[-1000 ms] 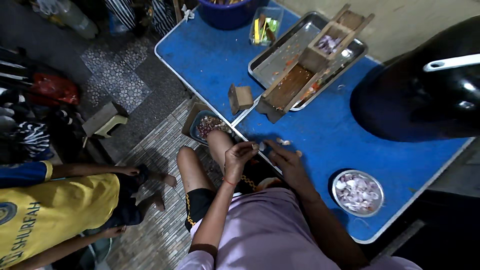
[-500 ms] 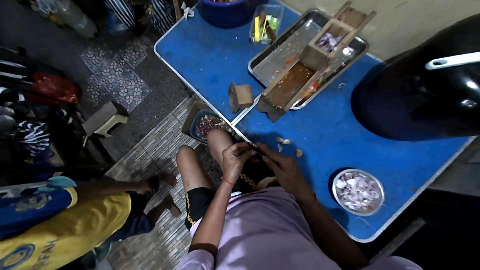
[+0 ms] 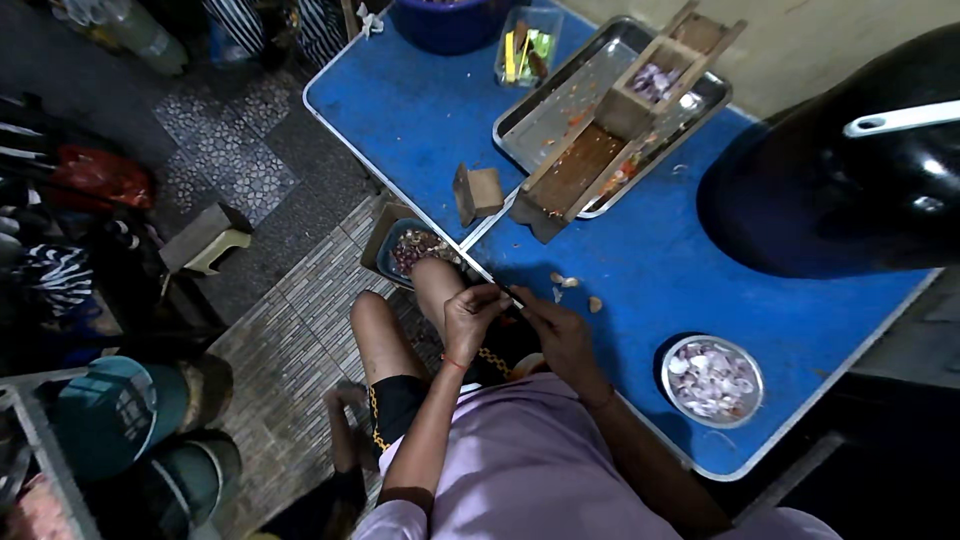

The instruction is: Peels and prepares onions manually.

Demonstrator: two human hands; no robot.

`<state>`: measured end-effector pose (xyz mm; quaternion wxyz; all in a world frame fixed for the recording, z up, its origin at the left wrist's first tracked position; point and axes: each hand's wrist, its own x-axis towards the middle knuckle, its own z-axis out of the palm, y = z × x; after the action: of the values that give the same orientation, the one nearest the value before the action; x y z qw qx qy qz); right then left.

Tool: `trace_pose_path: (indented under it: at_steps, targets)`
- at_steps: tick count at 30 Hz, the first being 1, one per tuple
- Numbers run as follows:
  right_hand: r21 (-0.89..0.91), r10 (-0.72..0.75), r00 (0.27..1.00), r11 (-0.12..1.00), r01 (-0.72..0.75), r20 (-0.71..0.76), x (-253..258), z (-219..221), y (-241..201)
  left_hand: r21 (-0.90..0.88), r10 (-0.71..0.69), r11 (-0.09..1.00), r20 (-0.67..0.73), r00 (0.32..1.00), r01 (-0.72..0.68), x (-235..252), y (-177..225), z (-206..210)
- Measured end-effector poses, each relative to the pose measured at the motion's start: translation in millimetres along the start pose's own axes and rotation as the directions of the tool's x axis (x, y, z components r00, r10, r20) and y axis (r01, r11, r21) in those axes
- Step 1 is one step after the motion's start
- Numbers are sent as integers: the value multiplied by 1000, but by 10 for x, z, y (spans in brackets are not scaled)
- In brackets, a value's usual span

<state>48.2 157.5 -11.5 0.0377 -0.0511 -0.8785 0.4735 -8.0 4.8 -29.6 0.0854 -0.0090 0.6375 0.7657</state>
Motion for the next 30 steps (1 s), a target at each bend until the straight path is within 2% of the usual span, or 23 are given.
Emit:
trace_pose_path:
  at_steps: [4, 7, 11, 14, 16, 18, 22, 25, 30]
  targets:
    - [110, 111, 991, 987, -119, 75, 22, 12, 50, 75, 19, 997, 4, 1000, -19, -6, 28, 14]
    - [252, 212, 965, 936, -246, 154, 86, -29, 51, 100, 43, 994, 29, 999, -45, 13, -22, -13]
    - [558, 348, 880, 680, -475, 324, 147, -98, 17, 64, 24, 998, 61, 998, -28, 35, -71, -65]
    - [637, 363, 818, 513, -575, 446, 165, -131, 83, -39, 7, 999, 76, 997, -4, 48, -155, -90]
    - [660, 358, 810, 470, -586, 464, 172, -124, 99, -111, 12, 994, 102, 995, 0, 54, -217, -98]
    - [659, 369, 833, 511, -552, 412, 172, -99, 67, -148, -16, 988, 118, 993, 34, 57, -235, -91]
    - [606, 339, 907, 676, -419, 249, 146, -16, 37, -204, -178, 960, 90, 980, 193, 34, -126, -17]
    - [580, 296, 931, 728, -366, 216, 124, 14, 17, -228, -190, 952, 82, 978, 204, 35, -128, -21]
    - [590, 283, 940, 732, -340, 191, 120, 38, -2, -196, -131, 970, 81, 988, 145, 61, -180, -46]
